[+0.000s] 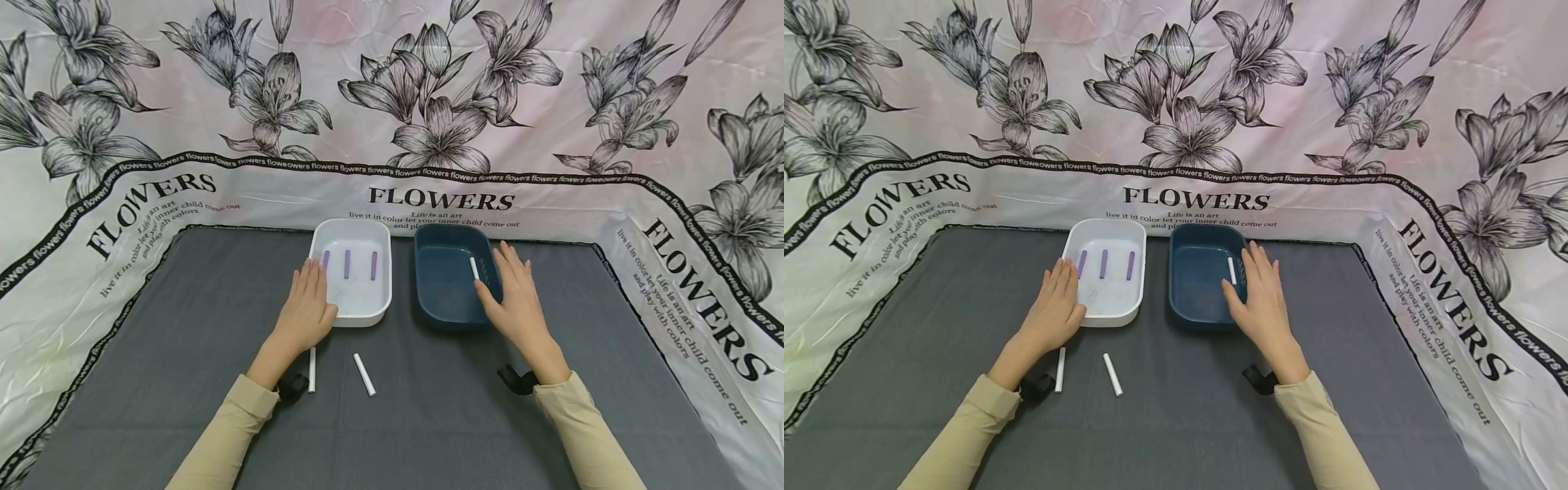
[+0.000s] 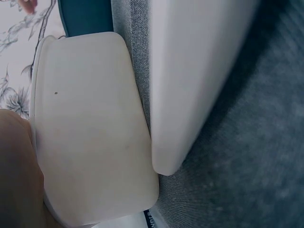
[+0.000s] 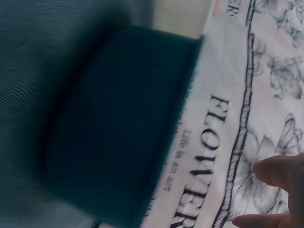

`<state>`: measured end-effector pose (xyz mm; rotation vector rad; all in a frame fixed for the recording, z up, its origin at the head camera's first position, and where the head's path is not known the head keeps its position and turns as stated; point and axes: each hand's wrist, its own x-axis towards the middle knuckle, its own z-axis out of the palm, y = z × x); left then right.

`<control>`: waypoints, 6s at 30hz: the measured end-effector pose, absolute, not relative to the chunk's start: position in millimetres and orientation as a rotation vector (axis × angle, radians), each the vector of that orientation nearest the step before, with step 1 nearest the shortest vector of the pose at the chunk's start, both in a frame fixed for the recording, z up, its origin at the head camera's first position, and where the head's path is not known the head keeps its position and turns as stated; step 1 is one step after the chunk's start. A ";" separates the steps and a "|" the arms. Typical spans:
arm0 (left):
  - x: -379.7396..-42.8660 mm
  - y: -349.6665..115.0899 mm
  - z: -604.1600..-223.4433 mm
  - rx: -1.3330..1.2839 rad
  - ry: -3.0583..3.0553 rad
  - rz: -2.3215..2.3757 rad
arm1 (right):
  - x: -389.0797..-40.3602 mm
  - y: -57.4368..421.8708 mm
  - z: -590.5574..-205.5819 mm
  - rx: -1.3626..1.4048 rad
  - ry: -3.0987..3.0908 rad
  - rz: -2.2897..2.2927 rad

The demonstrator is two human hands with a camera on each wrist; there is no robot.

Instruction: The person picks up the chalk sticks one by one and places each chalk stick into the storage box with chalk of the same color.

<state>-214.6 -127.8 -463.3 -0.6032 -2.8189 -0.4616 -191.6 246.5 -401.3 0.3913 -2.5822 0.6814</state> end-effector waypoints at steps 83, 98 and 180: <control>-100.8 -67.8 -479.7 -0.564 -2.383 -1.574 | -180.8 270.7 -453.3 0.329 -2.993 0.501; -95.4 -66.3 -492.9 -0.402 -2.707 -1.397 | -180.9 270.5 -452.9 0.336 -2.982 0.528; -145.9 0.4 -437.8 -0.646 -2.486 -1.671 | -177.2 268.9 -448.3 0.339 -2.992 0.557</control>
